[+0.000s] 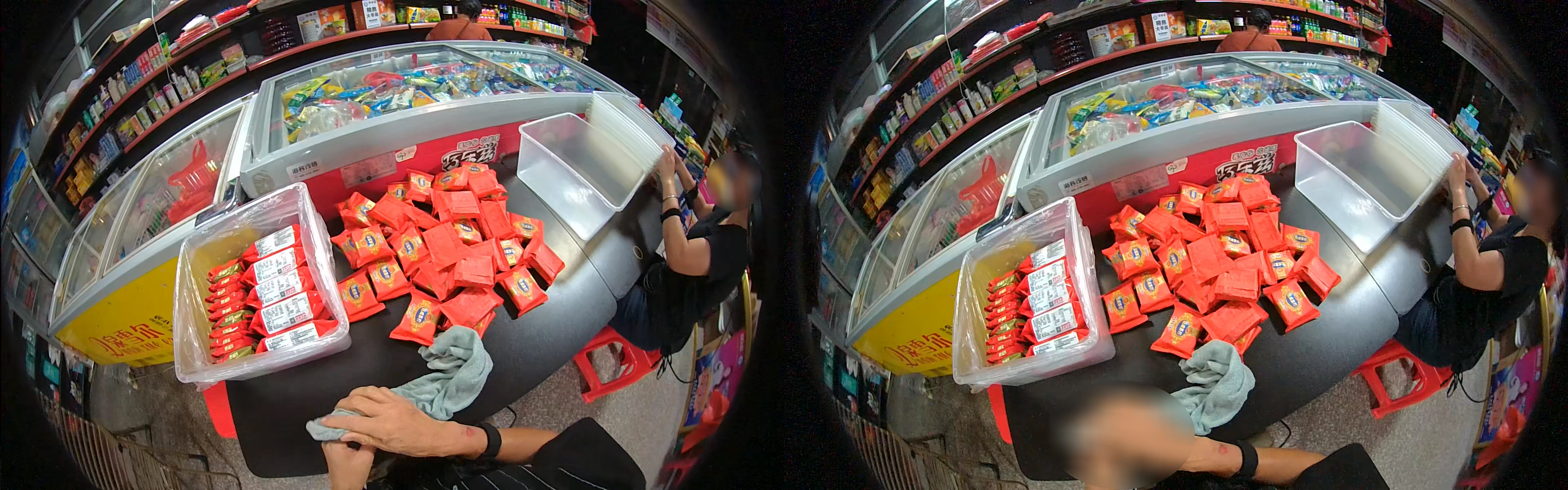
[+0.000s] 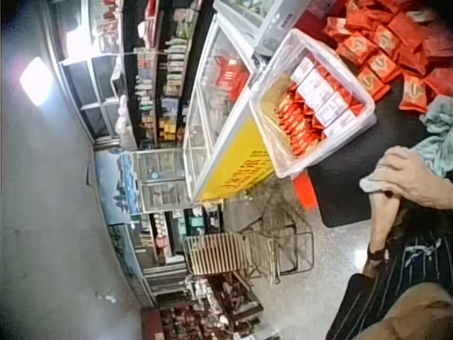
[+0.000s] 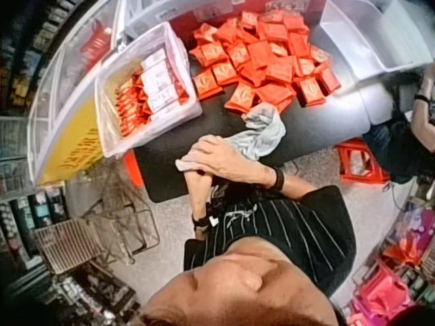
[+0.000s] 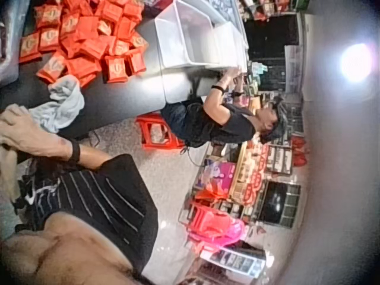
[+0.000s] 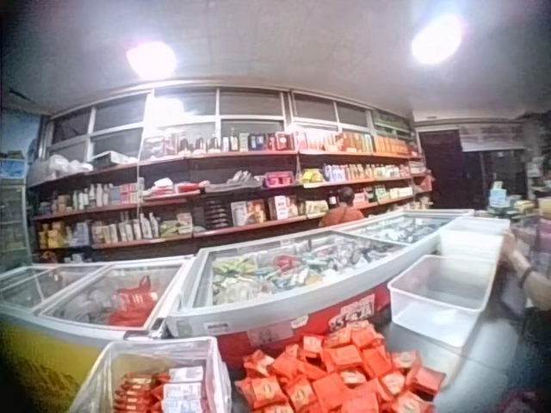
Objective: Wiping down small red packages with a cloth and organizing them in a bin.
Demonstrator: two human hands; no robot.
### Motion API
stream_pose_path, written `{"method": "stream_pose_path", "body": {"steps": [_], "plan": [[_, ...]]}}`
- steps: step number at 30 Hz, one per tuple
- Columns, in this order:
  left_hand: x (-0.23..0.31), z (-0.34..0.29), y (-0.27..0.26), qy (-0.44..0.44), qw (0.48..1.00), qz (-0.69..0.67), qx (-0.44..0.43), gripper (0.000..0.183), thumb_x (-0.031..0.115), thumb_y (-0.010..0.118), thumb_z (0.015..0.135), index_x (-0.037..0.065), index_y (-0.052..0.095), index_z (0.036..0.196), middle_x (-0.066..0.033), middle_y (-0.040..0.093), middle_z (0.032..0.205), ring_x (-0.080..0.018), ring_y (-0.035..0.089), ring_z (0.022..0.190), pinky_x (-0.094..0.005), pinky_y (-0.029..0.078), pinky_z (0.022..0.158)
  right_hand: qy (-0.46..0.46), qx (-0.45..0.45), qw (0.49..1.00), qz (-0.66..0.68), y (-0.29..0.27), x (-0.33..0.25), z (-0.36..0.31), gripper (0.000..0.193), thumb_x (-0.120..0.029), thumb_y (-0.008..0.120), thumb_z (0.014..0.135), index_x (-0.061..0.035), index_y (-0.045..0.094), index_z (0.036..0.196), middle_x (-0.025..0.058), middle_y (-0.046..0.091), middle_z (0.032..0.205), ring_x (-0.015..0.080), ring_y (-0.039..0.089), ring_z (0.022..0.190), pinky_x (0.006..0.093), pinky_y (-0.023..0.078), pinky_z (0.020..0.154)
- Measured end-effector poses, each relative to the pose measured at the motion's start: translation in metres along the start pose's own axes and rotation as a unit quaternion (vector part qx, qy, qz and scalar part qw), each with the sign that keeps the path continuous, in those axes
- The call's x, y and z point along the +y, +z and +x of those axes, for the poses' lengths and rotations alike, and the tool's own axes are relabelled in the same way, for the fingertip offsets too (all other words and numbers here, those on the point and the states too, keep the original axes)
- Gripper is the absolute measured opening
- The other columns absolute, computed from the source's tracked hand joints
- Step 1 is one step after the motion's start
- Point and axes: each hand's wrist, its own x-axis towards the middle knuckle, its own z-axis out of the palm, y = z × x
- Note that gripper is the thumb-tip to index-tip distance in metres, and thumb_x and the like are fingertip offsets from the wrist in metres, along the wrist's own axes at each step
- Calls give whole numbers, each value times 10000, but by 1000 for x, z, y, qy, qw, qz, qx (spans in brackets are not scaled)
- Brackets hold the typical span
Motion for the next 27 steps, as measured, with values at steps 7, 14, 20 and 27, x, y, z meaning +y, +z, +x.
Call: {"method": "stream_pose_path", "body": {"steps": [7,14,20,27], "plan": [[13,-9,-8,-45,999,25,-15,160,35,680,833,-19,619,971,-56,640,821,-156,598,769,-309,487,713,18,93,996,-7,3,10,2,187,-232,628,914,-53,623,968,77,559,837,262,545,758,351,482,642],[25,-14,-7,-120,982,-146,-23,300,55,710,846,-19,618,1122,-66,650,996,-129,598,904,-280,488,829,116,187,969,111,-2,14,1,271,-206,560,985,14,560,827,124,512,677,264,523,562,340,446,551],[-13,-4,-17,102,982,-155,37,439,265,862,728,93,682,1090,-156,455,1370,-316,512,1237,-427,479,961,206,22,811,547,-20,7,5,490,-431,392,1050,-3,542,1235,71,591,1131,140,569,1019,294,456,893],[-10,-3,-6,2,933,-352,70,384,326,884,682,151,695,966,-176,189,1591,-325,254,1443,-437,337,1116,121,-144,877,443,-18,5,-2,609,-306,693,915,-50,437,1404,144,650,1159,233,634,1063,346,485,906]]}}
